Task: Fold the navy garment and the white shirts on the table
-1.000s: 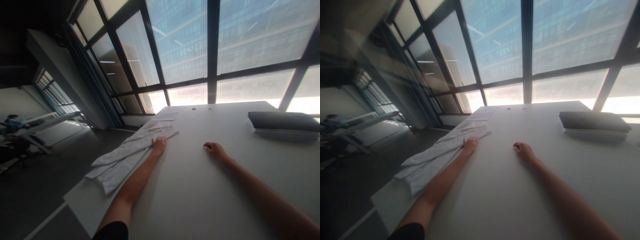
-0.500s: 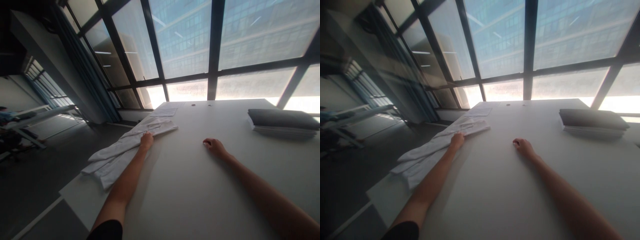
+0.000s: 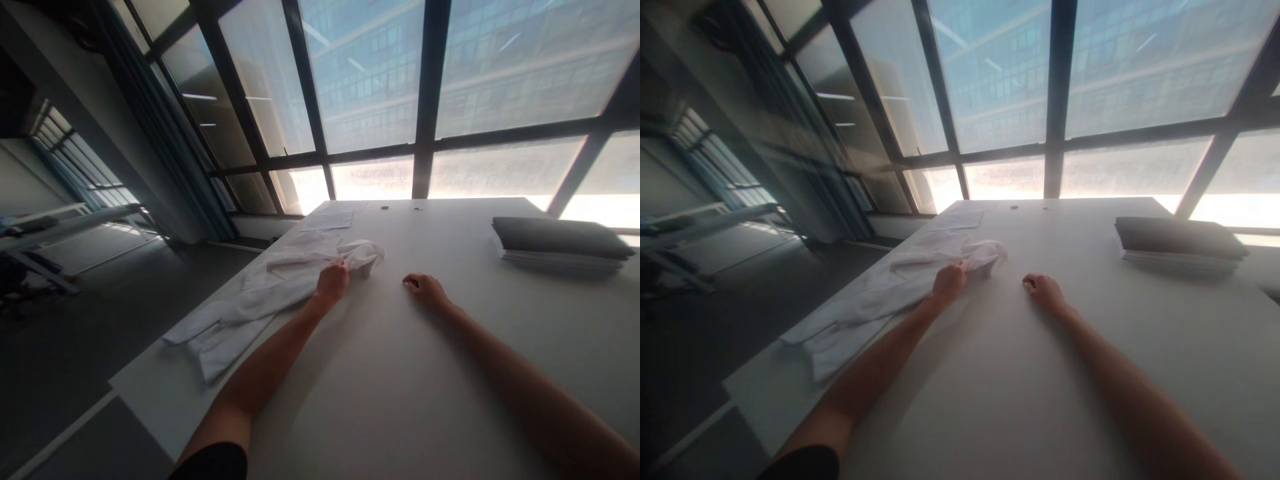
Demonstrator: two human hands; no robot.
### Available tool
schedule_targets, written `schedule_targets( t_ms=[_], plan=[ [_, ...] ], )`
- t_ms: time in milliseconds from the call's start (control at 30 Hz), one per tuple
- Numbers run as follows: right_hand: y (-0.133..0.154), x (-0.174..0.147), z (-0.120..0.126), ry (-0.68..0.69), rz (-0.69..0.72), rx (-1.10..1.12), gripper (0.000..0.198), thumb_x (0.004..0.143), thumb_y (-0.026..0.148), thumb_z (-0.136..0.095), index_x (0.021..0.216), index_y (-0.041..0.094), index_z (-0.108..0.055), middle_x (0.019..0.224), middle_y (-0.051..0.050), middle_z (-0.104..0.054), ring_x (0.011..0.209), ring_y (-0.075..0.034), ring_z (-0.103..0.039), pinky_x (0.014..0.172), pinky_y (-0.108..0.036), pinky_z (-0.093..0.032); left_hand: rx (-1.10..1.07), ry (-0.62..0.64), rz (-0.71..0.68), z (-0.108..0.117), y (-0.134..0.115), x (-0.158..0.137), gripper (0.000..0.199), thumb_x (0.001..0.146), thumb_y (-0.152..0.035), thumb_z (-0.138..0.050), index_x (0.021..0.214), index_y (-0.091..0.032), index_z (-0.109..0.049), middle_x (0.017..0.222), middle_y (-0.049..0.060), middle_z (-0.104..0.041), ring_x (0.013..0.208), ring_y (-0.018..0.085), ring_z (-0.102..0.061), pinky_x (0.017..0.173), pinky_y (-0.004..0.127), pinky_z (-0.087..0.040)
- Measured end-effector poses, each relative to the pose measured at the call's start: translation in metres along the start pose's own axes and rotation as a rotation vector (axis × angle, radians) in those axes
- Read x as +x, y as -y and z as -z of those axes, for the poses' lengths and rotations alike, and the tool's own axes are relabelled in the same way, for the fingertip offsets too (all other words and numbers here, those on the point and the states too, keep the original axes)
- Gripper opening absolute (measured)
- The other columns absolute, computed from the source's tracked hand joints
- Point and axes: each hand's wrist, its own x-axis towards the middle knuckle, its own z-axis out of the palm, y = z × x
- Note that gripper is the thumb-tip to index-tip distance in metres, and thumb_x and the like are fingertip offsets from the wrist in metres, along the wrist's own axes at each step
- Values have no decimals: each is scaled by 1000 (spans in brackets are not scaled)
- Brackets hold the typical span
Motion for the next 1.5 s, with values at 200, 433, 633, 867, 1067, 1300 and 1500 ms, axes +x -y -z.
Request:
schedule_targets(
  t_ms=[200, 433, 633, 867, 1067, 1300, 1500],
  plan=[
    [0, -3, 1, 10, 9, 7, 29, 91, 21, -54, 106, 22, -78, 99, -6, -79, 91, -21, -70, 78, -27, -45, 0, 223, -85, -20, -26, -15, 34, 104, -29, -46, 131, -20, -64, 120, 15, -66, 104, 25, -68, 83, 33, -52],
    [5, -3, 2, 10, 6, 7, 28, 91, 21, -54, 105, 23, -79, 102, -6, -78, 92, -21, -69, 78, -26, -44, 47, 418, -63, 3, 23, -18, 51, 92, -16, -59, 143, -22, -57, 108, 14, -74, 96, 28, -72, 85, 36, -55],
    [8, -4, 4, 17, 12, -9, 29, 91, 22, -53, 104, 23, -79, 99, -6, -78, 89, -21, -69, 76, -26, -44, -115, 190, -85, -9, 5, -14, 53, 101, -20, -40, 154, -22, -43, 129, 14, -69, 116, 26, -66, 100, 36, -49],
    [6, -4, 4, -2, 22, 23, 31, 91, 18, -51, 108, 23, -77, 102, -6, -77, 91, -20, -69, 81, -27, -46, -225, 127, -336, -38, -34, -26, 52, 96, -24, -52, 148, -23, -52, 121, 14, -65, 114, 27, -62, 102, 37, -47],
    [16, -9, 0, -121, 87, -49, 56, 90, 20, -55, 145, 21, -55, 128, -12, -65, 109, -25, -62, 90, -34, -50, -370, 180, -451, -19, -12, -33, 43, 99, -27, -54, 141, -22, -58, 127, 10, -64, 119, 23, -58, 109, 34, -44],
    [34, 8, -16, -223, 193, -228, 65, 90, 17, -54, 154, 24, -45, 159, -13, -40, 136, -33, -42, 109, -47, -43, -319, 128, -348, -15, 71, -73, 49, 101, -40, -52, 147, -26, -53, 150, 10, -54, 139, 26, -47, 118, 44, -37],
    [44, 31, -22, -102, 273, -311, 52, 87, 4, -49, 130, 24, -70, 162, -9, -40, 151, -31, -27, 116, -51, -31, -387, -82, -38, -29, 162, -95, 55, 105, -49, -28, 140, -18, -59, 143, 10, -60, 136, 23, -52, 119, 42, -38]
  ],
)
